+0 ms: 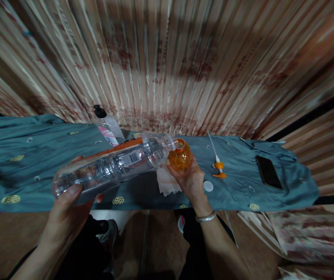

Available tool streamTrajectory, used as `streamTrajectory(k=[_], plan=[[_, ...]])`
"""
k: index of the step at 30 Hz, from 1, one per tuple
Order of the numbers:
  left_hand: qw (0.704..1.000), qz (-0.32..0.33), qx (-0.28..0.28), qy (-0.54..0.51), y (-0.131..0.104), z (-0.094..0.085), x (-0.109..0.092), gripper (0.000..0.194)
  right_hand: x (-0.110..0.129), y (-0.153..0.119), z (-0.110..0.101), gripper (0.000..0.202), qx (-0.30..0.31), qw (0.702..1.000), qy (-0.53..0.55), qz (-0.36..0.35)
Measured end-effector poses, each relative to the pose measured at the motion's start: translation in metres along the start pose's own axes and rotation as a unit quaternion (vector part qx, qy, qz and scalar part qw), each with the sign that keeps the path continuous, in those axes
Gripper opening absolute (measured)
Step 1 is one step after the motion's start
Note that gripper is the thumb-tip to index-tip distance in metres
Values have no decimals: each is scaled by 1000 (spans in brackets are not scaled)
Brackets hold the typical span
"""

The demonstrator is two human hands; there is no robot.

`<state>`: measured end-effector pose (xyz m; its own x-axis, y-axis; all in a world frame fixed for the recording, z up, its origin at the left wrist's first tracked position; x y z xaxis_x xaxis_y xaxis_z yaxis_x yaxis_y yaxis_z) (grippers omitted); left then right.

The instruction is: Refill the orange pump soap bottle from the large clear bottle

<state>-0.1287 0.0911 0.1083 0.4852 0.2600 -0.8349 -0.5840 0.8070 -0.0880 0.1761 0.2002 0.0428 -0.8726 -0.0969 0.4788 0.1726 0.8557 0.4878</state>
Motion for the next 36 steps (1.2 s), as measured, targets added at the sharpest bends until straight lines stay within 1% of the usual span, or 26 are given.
streamTrajectory(k=[4, 8, 14, 19, 23, 28, 33, 36], plan=[[1000, -1, 3, 6, 0, 0, 0, 86, 0, 1, 0, 100, 9, 1000, 2, 0], [1000, -3, -6, 4, -1, 1, -2, 87, -2, 0, 0, 100, 3, 1000, -2, -3], [1000, -5, 0, 5, -1, 3, -3, 89, -5, -1, 2, 94, 12, 1000, -10, -18], [1000, 0, 0, 2, 0, 3, -2, 93, -3, -1, 1, 97, -14, 999, -21, -20], [1000, 8, 19, 5, 1, -1, 0, 87, -1, 0, 1, 98, -3, 1000, -17, -23], [999, 15, 41, -3, 1, -3, 1, 76, 2, 1, -2, 100, 11, 1000, 0, -10], [1000, 13, 13, -17, 0, 0, 0, 75, 1, 1, -1, 101, 20, 1000, -6, 3], [1000, 11, 13, -20, 0, -1, 0, 75, 0, 1, -1, 102, 12, 1000, 1, 0]])
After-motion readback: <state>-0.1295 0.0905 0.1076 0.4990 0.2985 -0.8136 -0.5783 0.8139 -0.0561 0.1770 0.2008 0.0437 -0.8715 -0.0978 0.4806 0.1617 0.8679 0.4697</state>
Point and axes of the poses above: each hand's wrist, its own y-axis towards the middle knuckle, its own z-axis out of the palm, x = y × z, the point moved 3 cm from there along y, towards the middle knuckle, and after that the axes turned 8 degrees about -y, right-handed, at the moved point
